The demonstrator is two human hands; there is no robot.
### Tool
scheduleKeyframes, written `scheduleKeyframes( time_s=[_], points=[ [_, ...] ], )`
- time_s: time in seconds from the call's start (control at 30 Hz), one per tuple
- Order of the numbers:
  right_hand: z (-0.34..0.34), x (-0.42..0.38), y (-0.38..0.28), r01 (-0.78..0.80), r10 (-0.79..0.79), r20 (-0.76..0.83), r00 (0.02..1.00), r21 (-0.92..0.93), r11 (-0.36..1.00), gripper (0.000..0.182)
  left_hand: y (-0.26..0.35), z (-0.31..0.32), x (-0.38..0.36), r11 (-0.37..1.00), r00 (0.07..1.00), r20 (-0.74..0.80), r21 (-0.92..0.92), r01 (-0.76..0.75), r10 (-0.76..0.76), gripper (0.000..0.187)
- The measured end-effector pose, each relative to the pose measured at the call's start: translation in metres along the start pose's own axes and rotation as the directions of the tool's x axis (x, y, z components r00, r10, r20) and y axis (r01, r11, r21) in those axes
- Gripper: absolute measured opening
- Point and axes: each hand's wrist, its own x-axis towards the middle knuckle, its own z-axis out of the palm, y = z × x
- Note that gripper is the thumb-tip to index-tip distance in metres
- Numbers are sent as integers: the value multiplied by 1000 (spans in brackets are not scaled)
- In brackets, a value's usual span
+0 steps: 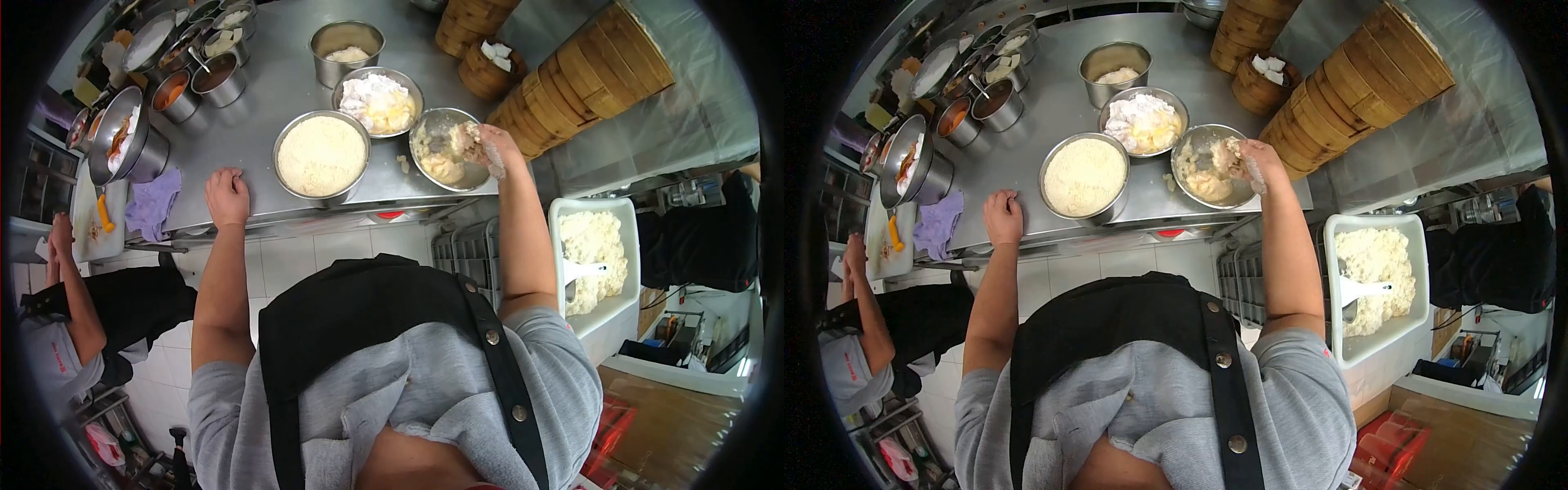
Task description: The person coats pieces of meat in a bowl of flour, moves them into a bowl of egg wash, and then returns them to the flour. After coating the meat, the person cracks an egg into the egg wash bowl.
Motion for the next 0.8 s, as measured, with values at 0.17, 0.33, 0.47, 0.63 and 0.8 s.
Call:
scheduleKeyframes(
  time_s=[0.17, 0.33, 0.47, 0.63, 0.8],
  points=[
    [-29, 31, 25, 274, -243, 144, 959, -269, 923, 8, 1, 0, 0, 1000, 1000, -13, -5, -8, 8, 11],
    [-7, 6, 6, 246, -229, 105, 968, -212, 946, 8, -1, 1, 0, 1000, 1000, -20, -6, -23, 23, 11],
    [-7, 7, -1, 125, -112, 78, 991, -178, 976, 12, 0, 0, 0, 1000, 1000, -13, 10, -19, 20, 11],
    [-5, 11, 2, 146, -115, 123, 986, -288, 947, 28, 0, 1, 0, 1000, 1000, -10, 13, -16, 16, 11],
    [-4, 21, 10, 186, -162, 144, 976, -175, 967, 37, 2, -1, 0, 999, 999, -22, 13, -30, 30, 11]
  ],
)
